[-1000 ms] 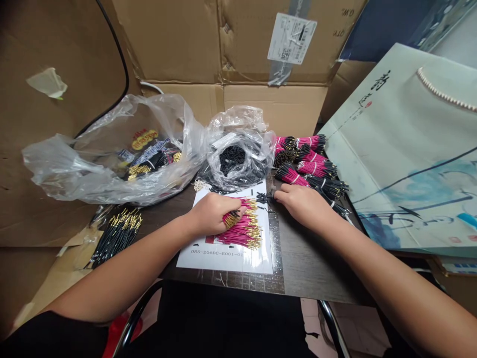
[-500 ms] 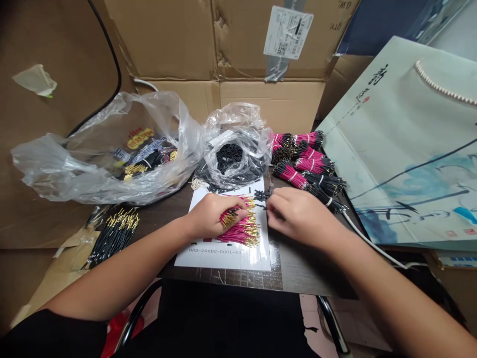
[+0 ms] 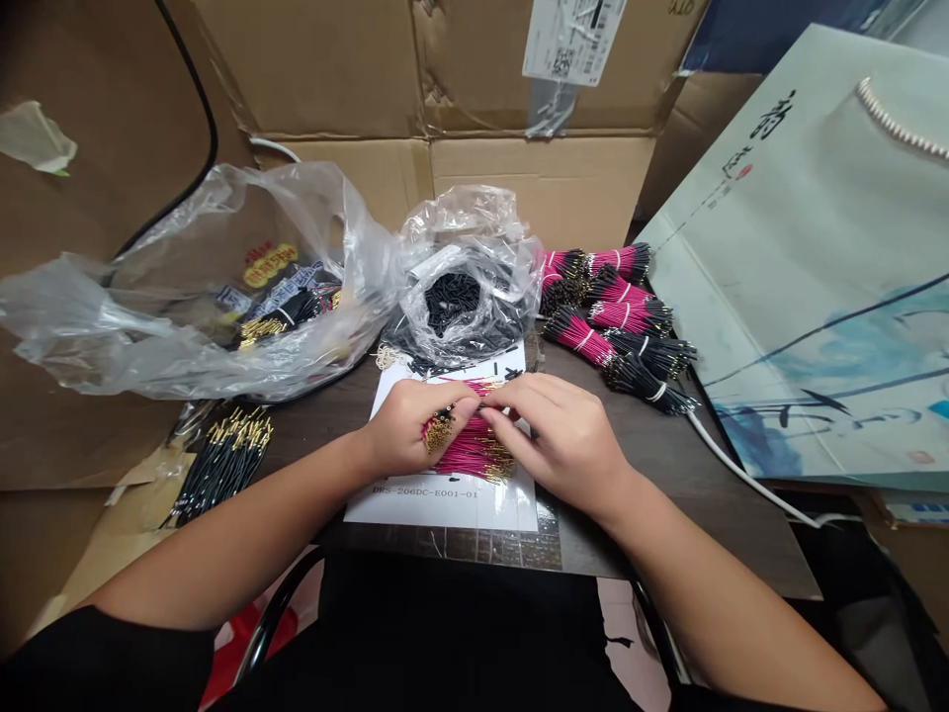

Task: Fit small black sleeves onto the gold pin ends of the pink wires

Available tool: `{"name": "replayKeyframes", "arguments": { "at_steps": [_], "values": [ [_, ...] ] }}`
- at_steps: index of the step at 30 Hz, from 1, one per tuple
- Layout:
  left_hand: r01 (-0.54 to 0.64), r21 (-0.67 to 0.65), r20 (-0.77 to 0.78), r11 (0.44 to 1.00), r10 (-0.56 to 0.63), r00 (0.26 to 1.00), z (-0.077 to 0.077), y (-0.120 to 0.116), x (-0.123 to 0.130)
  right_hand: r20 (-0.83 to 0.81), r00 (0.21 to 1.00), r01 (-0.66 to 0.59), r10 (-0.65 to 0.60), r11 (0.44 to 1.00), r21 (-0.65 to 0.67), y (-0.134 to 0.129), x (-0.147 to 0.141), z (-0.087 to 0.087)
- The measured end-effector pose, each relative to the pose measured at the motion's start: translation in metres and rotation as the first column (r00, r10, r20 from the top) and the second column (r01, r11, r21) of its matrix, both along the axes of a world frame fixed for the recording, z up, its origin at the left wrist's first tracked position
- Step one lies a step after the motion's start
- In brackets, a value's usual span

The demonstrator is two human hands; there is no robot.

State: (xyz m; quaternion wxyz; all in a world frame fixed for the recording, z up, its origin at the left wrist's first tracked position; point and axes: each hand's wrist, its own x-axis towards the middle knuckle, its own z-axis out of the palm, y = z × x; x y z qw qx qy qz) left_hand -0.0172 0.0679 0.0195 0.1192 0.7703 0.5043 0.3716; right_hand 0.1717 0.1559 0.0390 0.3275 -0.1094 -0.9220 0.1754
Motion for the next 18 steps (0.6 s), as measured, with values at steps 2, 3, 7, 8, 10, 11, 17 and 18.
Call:
{"name": "replayKeyframes", "arguments": {
  "at_steps": [2,3,7,8,10,11,17,18],
  "values": [
    [-0.015,0.005,0.021,1.0,0.015,1.0,-0.001,0.0,0.0,-0.047,0.998,0.036,-0.04,0.996,-0.082,-0.003,-0.002,-0.003],
    [-0.022,0.001,0.026,1.0,0.022,0.999,-0.001,0.001,0.001,-0.065,0.996,0.05,-0.057,0.993,-0.107,-0.004,-0.003,-0.005],
    [-0.013,-0.034,0.013,0.999,0.013,1.0,0.0,0.001,0.002,-0.12,0.987,0.086,-0.107,0.982,-0.166,-0.007,-0.004,-0.01],
    [-0.006,-0.047,0.005,0.999,0.006,1.0,0.001,0.002,0.002,-0.129,0.985,0.094,-0.118,0.979,-0.18,-0.007,-0.004,-0.011],
    [0.007,-0.072,0.0,0.997,-0.007,1.0,0.002,0.002,0.002,-0.146,0.98,0.106,-0.137,0.973,-0.205,-0.009,-0.003,-0.012],
    [0.013,-0.079,0.002,0.997,-0.013,1.0,0.003,0.002,0.002,-0.151,0.978,0.109,-0.145,0.969,-0.222,-0.01,-0.003,-0.012],
    [0.059,-0.096,-0.004,0.994,-0.059,0.998,0.002,0.002,0.001,-0.158,0.98,0.05,-0.121,0.919,-0.391,-0.011,-0.004,-0.011],
    [0.059,-0.097,-0.012,0.993,-0.061,0.998,0.002,0.002,0.001,-0.158,0.982,0.032,-0.108,0.907,-0.42,-0.01,-0.004,-0.011]
  ]
}}
